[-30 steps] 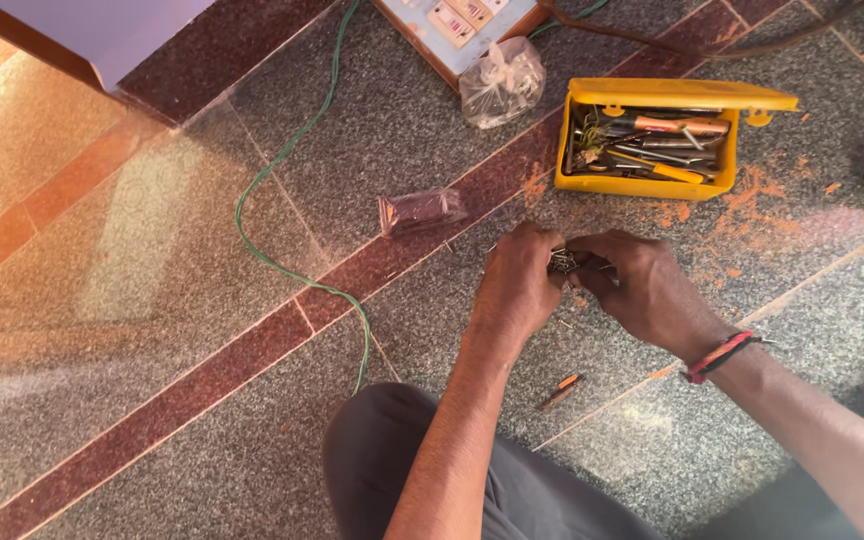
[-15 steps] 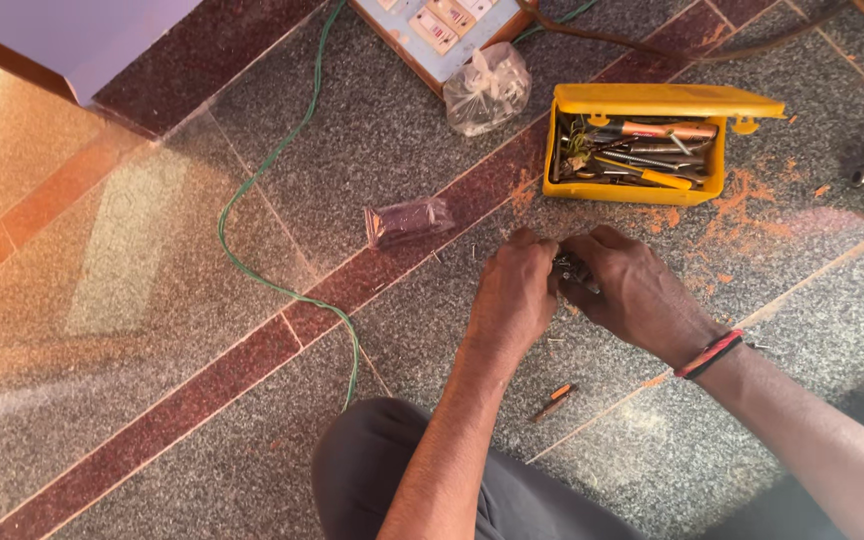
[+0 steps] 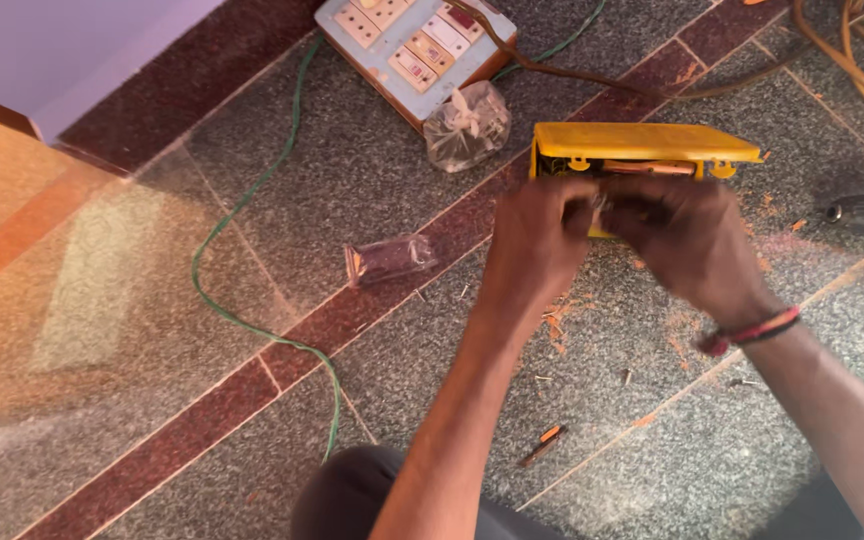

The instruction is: The person empties a yellow toolbox onto the floor and then places various tools, including wrenches and screwdrivers, back into the toolbox while also sorting through a pile of screws and small parts on the floor.

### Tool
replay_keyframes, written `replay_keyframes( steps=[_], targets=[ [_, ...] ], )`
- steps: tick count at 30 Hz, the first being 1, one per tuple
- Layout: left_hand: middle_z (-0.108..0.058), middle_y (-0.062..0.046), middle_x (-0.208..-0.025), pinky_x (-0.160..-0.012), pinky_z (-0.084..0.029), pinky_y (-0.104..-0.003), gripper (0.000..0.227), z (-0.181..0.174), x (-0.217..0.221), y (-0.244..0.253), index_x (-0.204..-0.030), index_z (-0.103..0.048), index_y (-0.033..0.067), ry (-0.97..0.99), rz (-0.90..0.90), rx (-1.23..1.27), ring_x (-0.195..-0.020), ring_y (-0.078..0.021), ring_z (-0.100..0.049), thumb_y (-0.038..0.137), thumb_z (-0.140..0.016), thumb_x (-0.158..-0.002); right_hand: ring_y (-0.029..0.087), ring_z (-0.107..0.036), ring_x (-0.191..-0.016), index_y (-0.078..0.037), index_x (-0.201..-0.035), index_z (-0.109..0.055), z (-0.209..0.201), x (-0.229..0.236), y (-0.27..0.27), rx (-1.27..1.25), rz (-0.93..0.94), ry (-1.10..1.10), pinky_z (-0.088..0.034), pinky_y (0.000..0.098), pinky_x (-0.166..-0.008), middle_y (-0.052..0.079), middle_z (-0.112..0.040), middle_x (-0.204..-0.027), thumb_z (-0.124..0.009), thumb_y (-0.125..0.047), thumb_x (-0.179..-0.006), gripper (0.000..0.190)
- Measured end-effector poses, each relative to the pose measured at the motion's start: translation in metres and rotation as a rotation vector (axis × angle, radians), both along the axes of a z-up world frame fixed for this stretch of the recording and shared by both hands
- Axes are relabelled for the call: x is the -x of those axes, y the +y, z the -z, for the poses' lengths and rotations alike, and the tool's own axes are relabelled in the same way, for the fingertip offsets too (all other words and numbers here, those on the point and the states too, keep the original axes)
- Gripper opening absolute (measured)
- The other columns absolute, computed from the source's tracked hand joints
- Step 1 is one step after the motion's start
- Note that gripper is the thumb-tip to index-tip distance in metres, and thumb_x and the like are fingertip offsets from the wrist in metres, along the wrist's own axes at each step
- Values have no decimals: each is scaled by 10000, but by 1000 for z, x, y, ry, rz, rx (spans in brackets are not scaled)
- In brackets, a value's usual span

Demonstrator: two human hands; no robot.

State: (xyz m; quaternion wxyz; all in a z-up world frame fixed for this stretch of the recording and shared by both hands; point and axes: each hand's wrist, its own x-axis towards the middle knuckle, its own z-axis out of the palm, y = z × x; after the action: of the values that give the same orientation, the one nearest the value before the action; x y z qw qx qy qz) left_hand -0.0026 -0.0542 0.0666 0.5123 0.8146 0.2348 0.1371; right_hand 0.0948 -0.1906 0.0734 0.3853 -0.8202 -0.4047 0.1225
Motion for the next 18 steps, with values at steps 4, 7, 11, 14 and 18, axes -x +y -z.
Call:
replay_keyframes(
  steps=[4,7,11,14,18],
  targets=[
    [-759,-179,-994,-652,-630,-348,313,1,-10,10,-1189,-717,9,-95,-4,-135,-754,-223,-760,9,-704,-876,122,-734,-811,-46,-1224,-746,-11,-15,-3,-45,31,-68,-621,267,-691,97,-780,-1019,-737,-86,-968,259],
    [-739,-173,-1132,-639,-662,-302,311,13,13,18,-1195,-743,57,-71,-73,-163,-788,-199,-753,-7,-658,-903,157,-750,-787,-49,-1210,-758,-14,-13,-18,40,42,-158,-617,292,-660,112,-782,-1018,-753,-96,-990,225],
    [-754,-182,-1090,-705,-618,-347,222,17,59,40,-1130,-732,41,257,-62,-277,-875,-241,-747,50,-716,-909,206,-737,-765,-78,-1198,-752,-3,10,-17,252,-135,-19,-585,298,-602,114,-767,-1118,-775,-180,-905,311],
    [-578,-285,-1308,-733,-633,-352,526,11,82,40,-1275,-590,11,442,-16,-359,-1020,-335,-691,-5,-769,-781,261,-733,-939,-35,-1310,-661,9,28,-6,205,-327,-87,-607,320,-749,154,-685,-1244,-827,-273,-748,632],
    [-425,-323,-1474,-759,-661,-352,721,13,93,24,-1424,-441,-13,564,105,-328,-1062,-365,-688,-137,-701,-764,274,-715,-890,-28,-1338,-645,19,50,3,289,-419,-131,-617,356,-799,151,-632,-1159,-817,-323,-749,681]
  ],
)
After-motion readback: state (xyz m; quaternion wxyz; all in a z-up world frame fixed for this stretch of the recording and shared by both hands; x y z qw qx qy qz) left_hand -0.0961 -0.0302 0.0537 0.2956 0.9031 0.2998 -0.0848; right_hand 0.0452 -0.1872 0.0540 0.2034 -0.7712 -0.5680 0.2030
